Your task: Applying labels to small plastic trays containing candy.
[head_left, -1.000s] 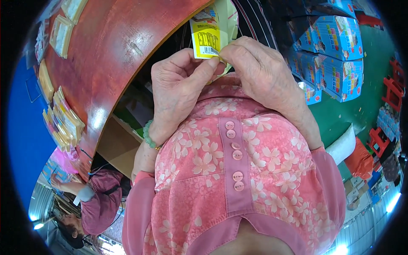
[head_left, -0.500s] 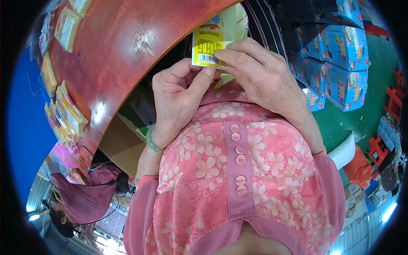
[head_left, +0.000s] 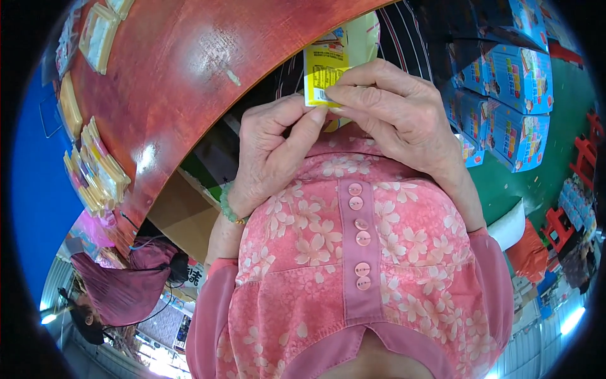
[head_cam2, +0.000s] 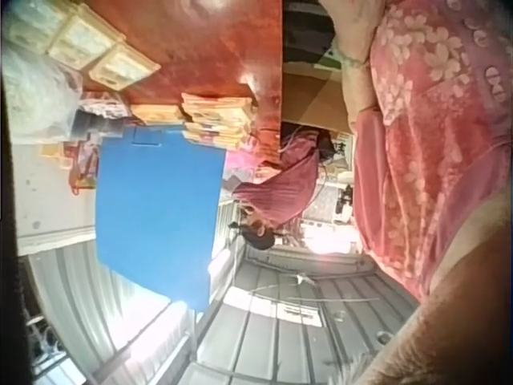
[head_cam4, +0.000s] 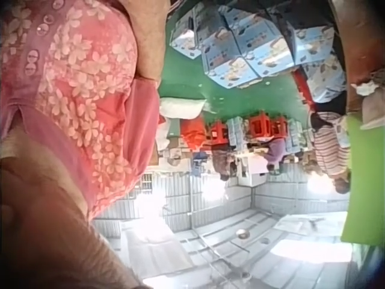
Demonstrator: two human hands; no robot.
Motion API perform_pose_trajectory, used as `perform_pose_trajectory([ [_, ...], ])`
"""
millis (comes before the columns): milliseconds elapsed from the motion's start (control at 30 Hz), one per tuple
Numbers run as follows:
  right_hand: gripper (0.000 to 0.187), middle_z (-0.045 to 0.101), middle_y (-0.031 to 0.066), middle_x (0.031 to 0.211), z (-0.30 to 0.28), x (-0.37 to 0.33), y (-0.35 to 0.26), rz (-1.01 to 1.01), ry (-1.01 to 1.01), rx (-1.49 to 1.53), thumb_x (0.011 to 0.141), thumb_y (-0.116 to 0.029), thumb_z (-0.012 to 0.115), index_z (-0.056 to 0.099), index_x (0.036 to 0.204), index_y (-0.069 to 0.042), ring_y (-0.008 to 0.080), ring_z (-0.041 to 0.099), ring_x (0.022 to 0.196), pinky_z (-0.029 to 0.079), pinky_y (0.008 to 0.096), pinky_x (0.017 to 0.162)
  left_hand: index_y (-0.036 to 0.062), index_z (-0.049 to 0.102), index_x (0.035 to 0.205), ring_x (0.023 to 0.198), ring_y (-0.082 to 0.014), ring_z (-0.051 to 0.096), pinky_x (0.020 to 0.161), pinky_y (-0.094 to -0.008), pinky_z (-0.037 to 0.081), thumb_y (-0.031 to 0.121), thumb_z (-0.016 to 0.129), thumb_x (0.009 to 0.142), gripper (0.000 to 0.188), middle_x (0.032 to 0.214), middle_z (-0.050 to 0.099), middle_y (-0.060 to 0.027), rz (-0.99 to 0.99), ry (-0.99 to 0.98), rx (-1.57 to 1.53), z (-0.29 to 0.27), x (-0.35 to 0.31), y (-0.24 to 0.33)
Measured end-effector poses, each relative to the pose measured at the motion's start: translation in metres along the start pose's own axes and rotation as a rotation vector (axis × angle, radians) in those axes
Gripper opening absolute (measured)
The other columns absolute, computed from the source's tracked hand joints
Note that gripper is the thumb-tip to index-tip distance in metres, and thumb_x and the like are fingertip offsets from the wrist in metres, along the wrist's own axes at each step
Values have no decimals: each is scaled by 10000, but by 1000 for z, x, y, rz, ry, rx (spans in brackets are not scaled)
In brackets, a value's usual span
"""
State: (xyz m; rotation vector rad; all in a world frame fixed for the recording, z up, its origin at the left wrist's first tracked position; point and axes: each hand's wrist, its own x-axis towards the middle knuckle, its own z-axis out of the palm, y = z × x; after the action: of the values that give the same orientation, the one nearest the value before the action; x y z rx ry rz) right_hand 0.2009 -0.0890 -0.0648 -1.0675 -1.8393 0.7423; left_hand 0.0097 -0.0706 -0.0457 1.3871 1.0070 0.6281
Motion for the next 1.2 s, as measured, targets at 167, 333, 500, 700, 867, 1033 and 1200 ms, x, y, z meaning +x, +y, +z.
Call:
perform_pose_trajectory([
  [167, 193, 620, 112, 834, -5, 1, -4, 18, -12, -32, 710, 30, 677, 660, 901, 7, 222, 636, 726, 521, 281, 602, -37, 610, 876, 583, -183, 570, 546, -264, 439, 17, 552, 854, 83, 677, 580, -104, 179, -53, 215, 3, 4, -1],
  [333, 175, 617, 108, 819, -9, -1, -7, 3, -46, -91, 699, 24, 669, 643, 871, 3, 230, 635, 711, 523, 291, 595, -33, 591, 828, 549, -236, 535, 521, -295, 422, 3, 559, 824, 49, 637, 526, -110, 256, -59, 291, 8, 4, -3],
  [500, 187, 613, 102, 835, -6, -4, -8, 7, -71, -142, 693, 28, 640, 621, 875, -8, 239, 633, 710, 525, 302, 590, -26, 565, 773, 516, -239, 496, 491, -316, 393, -4, 567, 804, 38, 604, 478, -105, 269, -36, 309, 13, 5, -6],
  [700, 202, 606, 99, 849, -3, -6, -9, 70, -75, -150, 688, 42, 626, 615, 884, -6, 245, 627, 704, 522, 302, 596, -23, 541, 738, 511, -246, 489, 472, -323, 378, 1, 571, 801, 73, 594, 471, -103, 225, -69, 368, 11, 5, -7],
  [867, 131, 601, 113, 829, -4, -8, -4, 142, -53, -9, 752, 48, 620, 614, 881, 22, 236, 619, 705, 506, 287, 606, -26, 550, 755, 519, -251, 501, 490, -324, 392, 12, 567, 810, 69, 601, 485, -110, 238, -58, 343, 15, 8, -4],
  [1033, 107, 603, 119, 823, -5, -8, -3, 147, -49, 31, 774, 43, 618, 615, 880, 33, 231, 617, 712, 498, 278, 615, -28, 560, 773, 536, -258, 517, 509, -324, 408, 15, 563, 815, 60, 614, 500, -116, 232, -53, 324, 15, 6, -6],
  [1200, 119, 606, 116, 828, -4, -9, 0, 178, -49, 84, 773, 39, 623, 619, 892, 35, 227, 614, 723, 493, 281, 626, -31, 552, 763, 539, -263, 519, 517, -327, 412, 21, 563, 818, 76, 614, 498, -120, 202, -47, 296, 16, 6, -4],
])
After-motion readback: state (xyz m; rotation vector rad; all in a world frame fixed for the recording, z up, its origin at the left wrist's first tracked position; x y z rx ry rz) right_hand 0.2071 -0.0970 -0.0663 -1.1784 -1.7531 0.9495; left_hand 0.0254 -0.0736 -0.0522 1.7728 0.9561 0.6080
